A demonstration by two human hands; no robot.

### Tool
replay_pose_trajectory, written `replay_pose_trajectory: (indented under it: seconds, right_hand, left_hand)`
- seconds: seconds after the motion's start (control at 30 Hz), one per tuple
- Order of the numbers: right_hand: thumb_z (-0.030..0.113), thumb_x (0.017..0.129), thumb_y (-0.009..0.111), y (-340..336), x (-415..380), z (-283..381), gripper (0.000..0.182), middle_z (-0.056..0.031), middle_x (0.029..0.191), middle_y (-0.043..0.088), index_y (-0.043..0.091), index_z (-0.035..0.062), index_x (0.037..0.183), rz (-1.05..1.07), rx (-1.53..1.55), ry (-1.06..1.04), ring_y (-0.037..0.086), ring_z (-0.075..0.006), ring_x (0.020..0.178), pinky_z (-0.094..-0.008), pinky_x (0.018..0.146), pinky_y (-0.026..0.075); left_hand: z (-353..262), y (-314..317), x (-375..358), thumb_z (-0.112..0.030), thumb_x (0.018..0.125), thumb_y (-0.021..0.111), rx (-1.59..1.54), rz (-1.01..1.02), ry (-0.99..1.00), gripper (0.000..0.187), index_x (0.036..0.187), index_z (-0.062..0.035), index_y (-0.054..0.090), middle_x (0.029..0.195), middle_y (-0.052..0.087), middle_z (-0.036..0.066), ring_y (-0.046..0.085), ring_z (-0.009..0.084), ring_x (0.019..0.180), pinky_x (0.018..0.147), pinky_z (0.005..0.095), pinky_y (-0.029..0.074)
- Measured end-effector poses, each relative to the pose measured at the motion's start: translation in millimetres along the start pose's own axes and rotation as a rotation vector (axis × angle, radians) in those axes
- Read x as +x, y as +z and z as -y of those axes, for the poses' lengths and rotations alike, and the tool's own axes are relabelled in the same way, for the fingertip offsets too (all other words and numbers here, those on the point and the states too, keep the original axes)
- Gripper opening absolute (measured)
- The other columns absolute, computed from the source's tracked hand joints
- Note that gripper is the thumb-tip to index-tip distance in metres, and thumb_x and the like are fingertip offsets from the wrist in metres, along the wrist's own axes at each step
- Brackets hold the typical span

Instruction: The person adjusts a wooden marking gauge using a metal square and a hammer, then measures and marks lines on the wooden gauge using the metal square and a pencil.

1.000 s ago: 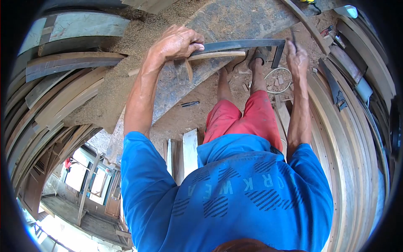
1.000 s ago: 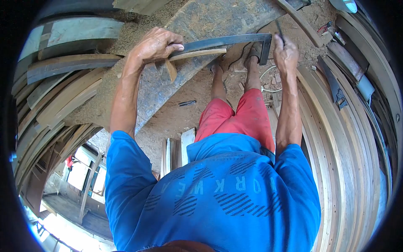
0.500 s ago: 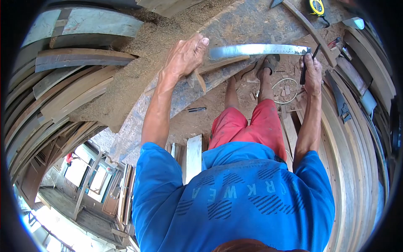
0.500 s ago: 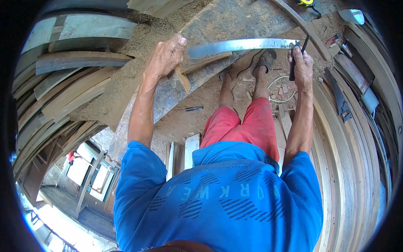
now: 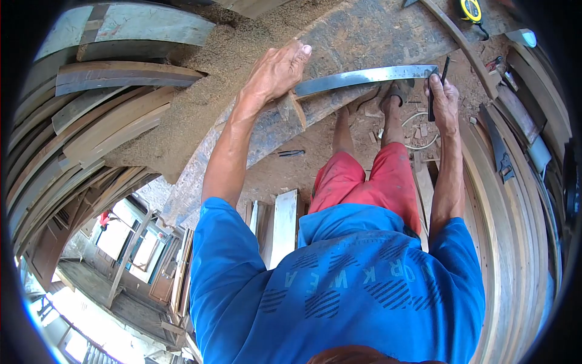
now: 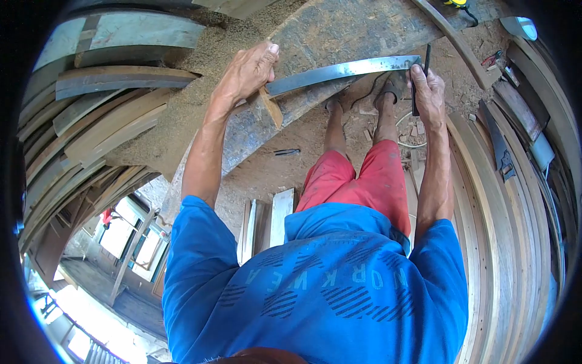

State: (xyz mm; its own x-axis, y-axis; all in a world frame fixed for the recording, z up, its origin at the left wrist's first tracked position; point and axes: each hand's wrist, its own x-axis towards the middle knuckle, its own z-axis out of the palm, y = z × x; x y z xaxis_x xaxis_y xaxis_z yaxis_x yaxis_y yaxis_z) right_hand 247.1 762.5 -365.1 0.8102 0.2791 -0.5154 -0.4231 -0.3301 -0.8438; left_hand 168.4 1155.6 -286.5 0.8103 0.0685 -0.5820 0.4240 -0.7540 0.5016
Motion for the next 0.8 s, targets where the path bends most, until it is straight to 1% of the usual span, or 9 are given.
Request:
replay_pose_trajectory:
  seconds: [0.03,0.13,0.3,0.43,0.53,0.63,0.73,0.77,0.8]
  right_hand:
    - [0.041,0.104,0.060,0,0,0,0.035,0.0074,0.075,0.057,0.067,0.0102,0.090,-0.006,-0.004,0.010,0.046,-0.0027,0.067,-0.0220,0.060,0.035]
    - [0.041,0.104,0.060,4,-1,3,0.035,0.0077,0.074,0.057,0.067,0.0105,0.089,-0.020,-0.018,0.022,0.046,-0.0023,0.066,-0.0218,0.059,0.035]
    - [0.042,0.105,0.059,12,-8,18,0.036,0.0088,0.072,0.055,0.065,0.0126,0.085,-0.030,-0.051,0.010,0.043,-0.0016,0.063,-0.0219,0.056,0.033]
    - [0.042,0.105,0.059,15,-7,14,0.036,0.0093,0.072,0.054,0.064,0.0131,0.083,-0.052,-0.024,0.024,0.042,-0.0016,0.062,-0.0223,0.055,0.032]
    - [0.042,0.105,0.059,16,-7,14,0.037,0.0092,0.071,0.053,0.064,0.0131,0.082,-0.065,-0.038,0.013,0.042,-0.0018,0.062,-0.0224,0.055,0.032]
    - [0.042,0.105,0.058,17,-6,15,0.037,0.0092,0.071,0.053,0.063,0.0129,0.081,-0.071,-0.058,-0.015,0.042,-0.0020,0.062,-0.0227,0.055,0.032]
    - [0.041,0.105,0.058,17,-4,12,0.037,0.0091,0.071,0.052,0.063,0.0126,0.081,-0.061,-0.060,-0.041,0.041,-0.0024,0.062,-0.0232,0.056,0.031]
    - [0.041,0.105,0.058,16,-4,11,0.037,0.0091,0.071,0.052,0.063,0.0125,0.081,-0.063,-0.066,-0.035,0.041,-0.0024,0.063,-0.0233,0.056,0.031]
    - [0.041,0.105,0.058,15,-4,9,0.037,0.0090,0.071,0.052,0.063,0.0124,0.081,-0.064,-0.073,-0.030,0.041,-0.0025,0.063,-0.0234,0.056,0.031]
  left_hand:
    - [1,2,0,-0.052,0.108,0.037,0.030,-0.022,0.029,0.056,0.101,-0.0048,0.065,0.066,0.067,0.009,0.068,0.0282,0.069,0.071,0.0438,0.052]
    - [-2,0,0,-0.047,0.107,0.040,0.073,-0.041,0.080,0.051,0.099,-0.0046,0.068,0.066,0.067,0.009,0.068,0.0291,0.070,0.072,0.0446,0.053]
    - [-1,0,0,-0.045,0.106,0.041,0.071,-0.042,0.079,0.049,0.100,-0.0049,0.069,0.067,0.068,0.008,0.069,0.0273,0.070,0.072,0.0442,0.054]
    - [-1,0,0,-0.045,0.106,0.043,0.078,-0.032,0.083,0.050,0.101,-0.0045,0.071,0.068,0.069,0.009,0.070,0.0252,0.069,0.072,0.0435,0.054]
    - [-7,-1,-4,-0.041,0.100,0.057,0.059,-0.032,0.072,0.038,0.105,-0.0065,0.073,0.072,0.072,0.010,0.072,0.0244,0.071,0.073,0.0421,0.055]
    - [-21,-16,-9,-0.037,0.090,0.073,0.133,0.182,0.118,0.030,0.104,-0.0108,0.077,0.079,0.075,0.010,0.073,0.0243,0.075,0.074,0.0409,0.055]
    - [-13,-15,-3,-0.035,0.080,0.082,0.206,0.288,0.184,0.029,0.098,-0.0130,0.079,0.084,0.077,0.010,0.074,0.0266,0.077,0.074,0.0402,0.055]
    - [-14,-17,-2,-0.039,0.081,0.081,0.212,0.323,0.180,0.030,0.094,-0.0113,0.079,0.084,0.076,0.011,0.072,0.0307,0.078,0.074,0.0414,0.054]
    - [-14,-18,-2,-0.038,0.082,0.080,0.209,0.326,0.188,0.030,0.094,-0.0111,0.079,0.084,0.075,0.012,0.072,0.0317,0.078,0.074,0.0418,0.054]
